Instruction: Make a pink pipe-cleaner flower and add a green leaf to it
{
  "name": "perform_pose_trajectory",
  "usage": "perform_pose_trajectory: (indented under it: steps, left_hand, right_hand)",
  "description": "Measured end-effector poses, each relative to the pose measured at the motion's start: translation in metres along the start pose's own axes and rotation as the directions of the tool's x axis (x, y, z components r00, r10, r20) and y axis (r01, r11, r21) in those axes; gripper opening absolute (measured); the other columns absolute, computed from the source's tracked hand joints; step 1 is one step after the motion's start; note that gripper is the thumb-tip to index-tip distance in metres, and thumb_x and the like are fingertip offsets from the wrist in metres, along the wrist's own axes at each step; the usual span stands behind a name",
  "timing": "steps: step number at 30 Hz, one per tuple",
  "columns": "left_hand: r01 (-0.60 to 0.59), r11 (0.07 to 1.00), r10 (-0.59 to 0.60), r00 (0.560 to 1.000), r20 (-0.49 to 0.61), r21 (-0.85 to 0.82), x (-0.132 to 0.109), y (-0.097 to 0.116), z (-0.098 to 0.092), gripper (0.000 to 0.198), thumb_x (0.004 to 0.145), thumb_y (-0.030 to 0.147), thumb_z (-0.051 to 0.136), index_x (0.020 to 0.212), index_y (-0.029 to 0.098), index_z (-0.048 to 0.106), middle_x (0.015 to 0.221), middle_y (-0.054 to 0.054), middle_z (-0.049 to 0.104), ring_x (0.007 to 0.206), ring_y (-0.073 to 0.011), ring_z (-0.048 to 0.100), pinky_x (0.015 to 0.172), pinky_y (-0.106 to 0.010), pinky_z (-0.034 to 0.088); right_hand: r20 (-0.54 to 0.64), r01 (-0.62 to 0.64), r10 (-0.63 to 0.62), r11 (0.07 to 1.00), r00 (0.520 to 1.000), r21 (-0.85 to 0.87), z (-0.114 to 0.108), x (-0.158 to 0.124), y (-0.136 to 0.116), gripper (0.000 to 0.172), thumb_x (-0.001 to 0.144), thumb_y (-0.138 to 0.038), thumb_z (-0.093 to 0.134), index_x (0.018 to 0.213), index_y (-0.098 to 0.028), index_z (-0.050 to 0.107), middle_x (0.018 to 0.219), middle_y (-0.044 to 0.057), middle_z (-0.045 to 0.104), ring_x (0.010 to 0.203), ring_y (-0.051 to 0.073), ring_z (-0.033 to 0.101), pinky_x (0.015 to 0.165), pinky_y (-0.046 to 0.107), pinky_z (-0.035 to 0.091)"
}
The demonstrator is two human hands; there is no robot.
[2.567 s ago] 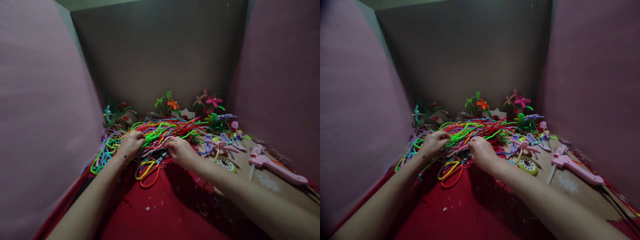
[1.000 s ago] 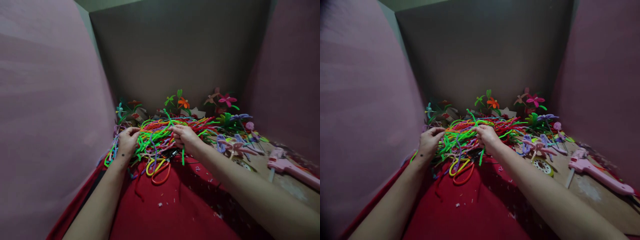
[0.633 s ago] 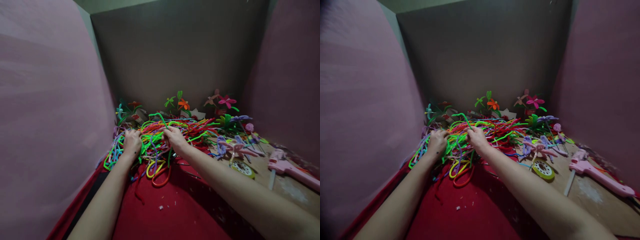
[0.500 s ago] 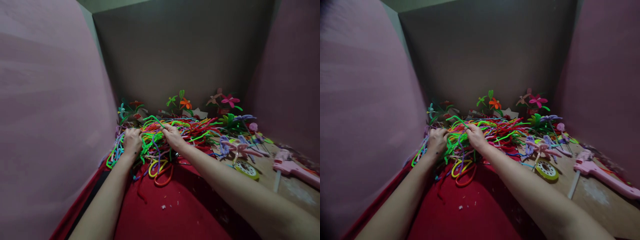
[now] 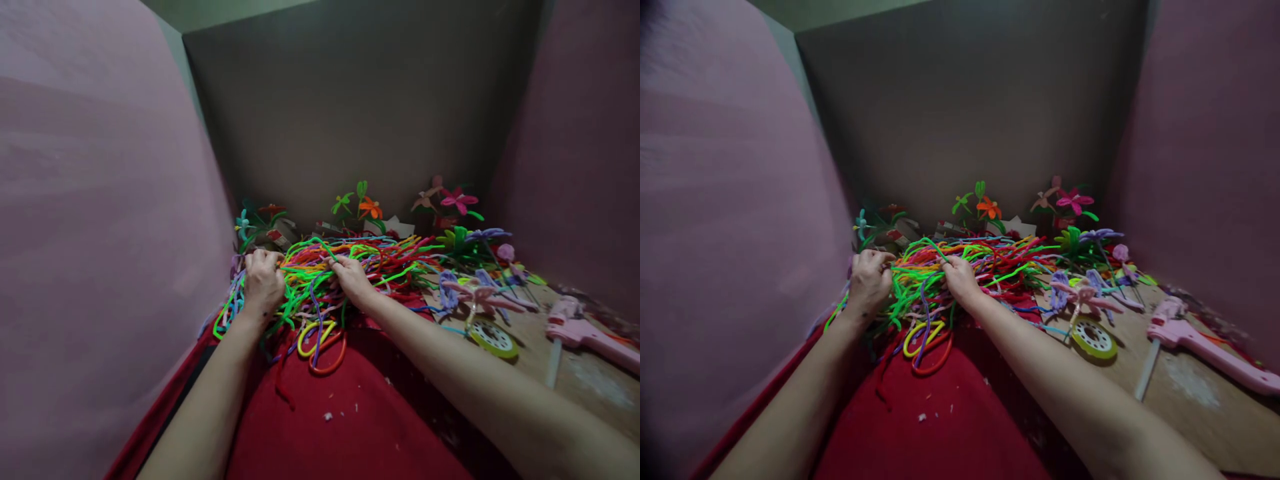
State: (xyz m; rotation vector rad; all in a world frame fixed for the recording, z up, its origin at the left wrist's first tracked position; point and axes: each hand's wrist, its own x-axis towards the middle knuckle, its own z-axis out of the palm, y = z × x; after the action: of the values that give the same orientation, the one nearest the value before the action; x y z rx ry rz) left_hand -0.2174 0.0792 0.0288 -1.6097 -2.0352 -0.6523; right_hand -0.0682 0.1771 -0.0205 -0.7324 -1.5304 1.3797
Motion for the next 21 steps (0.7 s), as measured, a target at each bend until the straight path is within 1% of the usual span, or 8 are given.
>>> perform_pose_trajectory:
  steps: [2, 4, 6, 9, 12, 15, 19, 21]
  left_hand:
    - [-0.037, 0.998, 0.043, 0.994, 0.103, -0.053, -0.001, 0.005, -0.006, 0.029, 0.08, 0.016, 0.04, 0.096, 0.015, 0.064, 0.099, -0.01, 0.06, 0.096, -0.0212, 0.053, 0.085, -0.029, 0.04]
    - [-0.075, 0.992, 0.098, 0.963, 0.25, -0.099, -0.003, 0.011, -0.006, 0.022, 0.077, 0.023, 0.047, 0.083, 0.021, 0.068, 0.085, -0.003, 0.065, 0.081, -0.0165, 0.058, 0.073, -0.023, 0.042]
    - [-0.08, 0.991, 0.115, 0.921, 0.373, -0.109, -0.007, 0.015, -0.001, 0.015, 0.072, 0.027, 0.054, 0.067, 0.021, 0.068, 0.069, -0.001, 0.065, 0.067, -0.0156, 0.058, 0.061, -0.023, 0.04]
    - [-0.047, 0.996, 0.074, 0.889, 0.452, -0.072, -0.012, 0.016, 0.011, 0.017, 0.069, 0.028, 0.056, 0.058, 0.019, 0.065, 0.059, -0.003, 0.063, 0.058, -0.0167, 0.056, 0.052, -0.024, 0.035]
    - [-0.032, 0.998, 0.056, 0.885, 0.463, -0.058, -0.012, 0.013, 0.013, 0.026, 0.076, 0.034, 0.05, 0.06, 0.019, 0.065, 0.06, -0.003, 0.063, 0.058, -0.0165, 0.057, 0.052, -0.024, 0.035]
    - [-0.055, 0.997, 0.071, 0.898, 0.434, -0.049, -0.01, 0.015, 0.005, 0.03, 0.08, 0.033, 0.045, 0.064, 0.019, 0.066, 0.066, -0.004, 0.066, 0.065, -0.0169, 0.058, 0.059, -0.025, 0.038]
    - [-0.104, 0.994, 0.092, 0.939, 0.332, 0.018, -0.011, 0.024, -0.013, 0.024, 0.079, 0.023, 0.044, 0.068, 0.018, 0.065, 0.08, -0.008, 0.068, 0.086, -0.0229, 0.057, 0.074, -0.031, 0.039]
    - [-0.098, 0.993, 0.077, 0.96, 0.267, 0.065, -0.012, 0.023, -0.025, 0.022, 0.076, 0.017, 0.043, 0.068, 0.017, 0.063, 0.084, -0.012, 0.066, 0.09, -0.0265, 0.055, 0.076, -0.035, 0.037]
  right_hand:
    - [-0.001, -0.006, 0.006, 1.0, 1.0, 0.029, 0.0, 0.0, 0.0, 0.022, 0.078, -0.024, 0.045, 0.085, -0.014, 0.063, 0.072, 0.001, 0.058, 0.044, 0.009, 0.051, 0.038, 0.02, 0.042]
    - [-0.001, -0.01, 0.01, 0.999, 1.0, 0.053, 0.0, 0.0, 0.0, 0.021, 0.078, -0.023, 0.045, 0.085, -0.014, 0.063, 0.076, 0.001, 0.059, 0.043, 0.007, 0.05, 0.039, 0.02, 0.042]
    - [-0.001, -0.016, 0.016, 0.997, 1.0, 0.072, 0.0, -0.001, 0.0, 0.021, 0.078, -0.023, 0.045, 0.086, -0.014, 0.063, 0.076, 0.001, 0.059, 0.043, 0.007, 0.05, 0.038, 0.019, 0.042]
    - [-0.002, -0.025, 0.025, 0.995, 1.0, 0.097, 0.0, -0.001, 0.0, 0.021, 0.078, -0.025, 0.045, 0.085, -0.014, 0.062, 0.076, 0.001, 0.059, 0.043, 0.007, 0.051, 0.038, 0.019, 0.042]
    - [-0.001, -0.032, 0.032, 0.992, 0.999, 0.12, -0.001, 0.001, 0.001, 0.021, 0.077, -0.024, 0.046, 0.085, -0.014, 0.062, 0.077, 0.001, 0.06, 0.044, 0.007, 0.052, 0.039, 0.02, 0.044]
    - [-0.003, -0.049, 0.05, 0.99, 0.999, 0.136, -0.002, 0.003, 0.003, 0.018, 0.075, -0.019, 0.046, 0.081, -0.013, 0.062, 0.076, 0.002, 0.06, 0.044, 0.008, 0.053, 0.043, 0.022, 0.047]
    - [-0.014, -0.077, 0.08, 0.986, 0.997, 0.148, -0.002, 0.004, 0.006, 0.018, 0.074, -0.015, 0.047, 0.079, -0.013, 0.064, 0.074, 0.001, 0.06, 0.045, 0.008, 0.055, 0.047, 0.023, 0.049]
    - [-0.02, -0.092, 0.097, 0.983, 0.995, 0.157, -0.002, 0.004, 0.006, 0.018, 0.074, -0.014, 0.047, 0.078, -0.013, 0.064, 0.073, 0.001, 0.06, 0.045, 0.009, 0.055, 0.047, 0.023, 0.049]
